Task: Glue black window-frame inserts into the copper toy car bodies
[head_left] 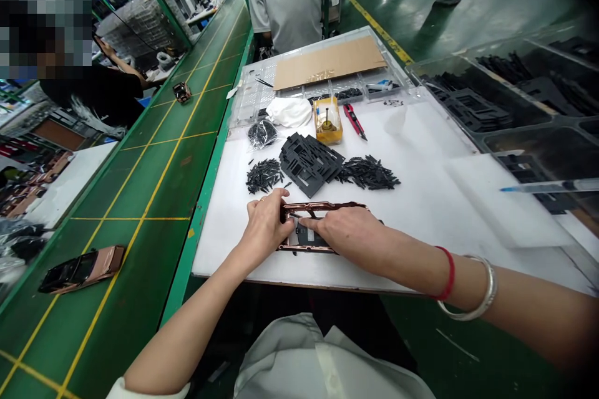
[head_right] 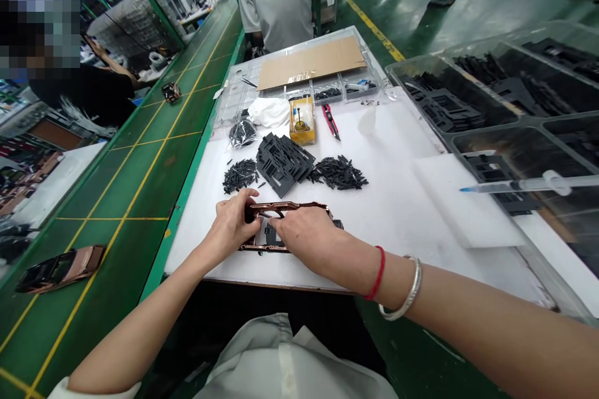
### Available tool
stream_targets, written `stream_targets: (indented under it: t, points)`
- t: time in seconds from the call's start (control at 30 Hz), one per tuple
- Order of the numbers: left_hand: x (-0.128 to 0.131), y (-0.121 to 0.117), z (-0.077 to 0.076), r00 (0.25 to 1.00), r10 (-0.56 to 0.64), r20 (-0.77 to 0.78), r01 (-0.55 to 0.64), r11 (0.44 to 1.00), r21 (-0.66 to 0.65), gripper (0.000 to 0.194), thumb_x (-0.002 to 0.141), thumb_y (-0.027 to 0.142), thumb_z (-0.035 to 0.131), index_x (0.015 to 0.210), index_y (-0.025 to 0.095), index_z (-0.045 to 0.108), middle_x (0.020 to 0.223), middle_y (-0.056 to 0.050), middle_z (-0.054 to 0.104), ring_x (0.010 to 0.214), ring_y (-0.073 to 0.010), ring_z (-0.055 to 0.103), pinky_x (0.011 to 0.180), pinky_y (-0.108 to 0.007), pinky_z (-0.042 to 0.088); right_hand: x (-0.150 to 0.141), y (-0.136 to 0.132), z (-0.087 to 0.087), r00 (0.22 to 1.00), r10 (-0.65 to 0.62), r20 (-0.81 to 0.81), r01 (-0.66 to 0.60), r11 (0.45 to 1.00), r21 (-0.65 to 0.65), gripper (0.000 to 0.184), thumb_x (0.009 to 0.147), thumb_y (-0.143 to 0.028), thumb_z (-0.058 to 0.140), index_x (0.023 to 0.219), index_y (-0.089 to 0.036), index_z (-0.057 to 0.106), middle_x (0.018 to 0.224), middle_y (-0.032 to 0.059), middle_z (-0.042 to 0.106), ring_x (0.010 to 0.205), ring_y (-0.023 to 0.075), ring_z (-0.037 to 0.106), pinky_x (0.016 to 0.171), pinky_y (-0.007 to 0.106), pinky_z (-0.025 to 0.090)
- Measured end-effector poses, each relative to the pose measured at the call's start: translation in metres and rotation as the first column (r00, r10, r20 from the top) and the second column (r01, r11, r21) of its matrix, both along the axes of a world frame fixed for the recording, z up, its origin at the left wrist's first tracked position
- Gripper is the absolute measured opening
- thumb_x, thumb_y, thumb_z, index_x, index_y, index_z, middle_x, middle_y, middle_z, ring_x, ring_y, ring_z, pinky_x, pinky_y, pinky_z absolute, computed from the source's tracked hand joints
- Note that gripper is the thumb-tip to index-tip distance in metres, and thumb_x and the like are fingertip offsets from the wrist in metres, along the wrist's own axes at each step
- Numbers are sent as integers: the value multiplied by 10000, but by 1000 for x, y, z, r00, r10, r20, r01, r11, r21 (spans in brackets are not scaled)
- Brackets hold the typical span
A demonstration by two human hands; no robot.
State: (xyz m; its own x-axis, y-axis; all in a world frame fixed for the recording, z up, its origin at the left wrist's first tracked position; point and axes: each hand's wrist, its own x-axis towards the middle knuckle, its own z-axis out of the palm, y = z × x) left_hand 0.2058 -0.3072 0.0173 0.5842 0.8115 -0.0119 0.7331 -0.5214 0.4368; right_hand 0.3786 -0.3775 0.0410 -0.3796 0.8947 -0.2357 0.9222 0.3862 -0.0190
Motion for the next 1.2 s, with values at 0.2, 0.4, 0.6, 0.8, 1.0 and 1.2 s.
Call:
stream_targets:
  t: [0.2,0.4,0.6,0.8,1.0,1.2]
  points:
    - [0,0,-7,1000,-3,-17,4,999,44,381,783,179,549,1144,223,433,905,-3,639,891,-213,593,883,-396,307,0,0,1,1000,-6,-21,5,1000,-26,413,863,-122,573,1264,-220,591,716,60,654,616,250,653,510,279,446]
    - [-1,2,-7,1000,-14,-17,15,999,34,363,796,185,553,1134,228,426,916,1,640,894,-210,597,869,-374,309,15,2,5,997,30,-71,-34,998,-57,497,817,-48,561,1273,-243,590,639,14,613,531,190,593,442,235,250]
    - [4,13,3,997,-72,-22,71,997,-43,359,777,187,558,1109,226,426,887,16,640,848,-194,607,838,-343,361,55,0,25,952,-3,-307,59,983,172,413,875,-70,500,1236,-248,591,910,24,628,705,146,589,535,220,322]
    - [10,18,14,996,-76,-48,70,989,-127,358,749,168,571,1074,222,431,871,6,642,812,-198,606,778,-328,411,59,8,13,923,-69,-379,81,997,15,302,965,-275,484,1256,-248,560,942,21,650,814,178,610,595,231,369]
    - [13,24,20,990,-113,-80,99,981,-168,369,745,151,569,1085,210,439,845,9,653,797,-192,606,726,-296,419,48,28,5,928,-128,-350,77,985,-156,149,928,-218,517,881,-193,656,681,-13,609,597,126,545,508,226,282]
    - [20,37,21,976,-164,-141,137,974,-181,348,716,178,610,1040,219,490,850,2,652,799,-207,608,683,-285,409,55,37,3,899,-198,-389,105,963,-248,189,934,-274,524,801,-176,616,661,-17,585,595,123,530,499,225,289]
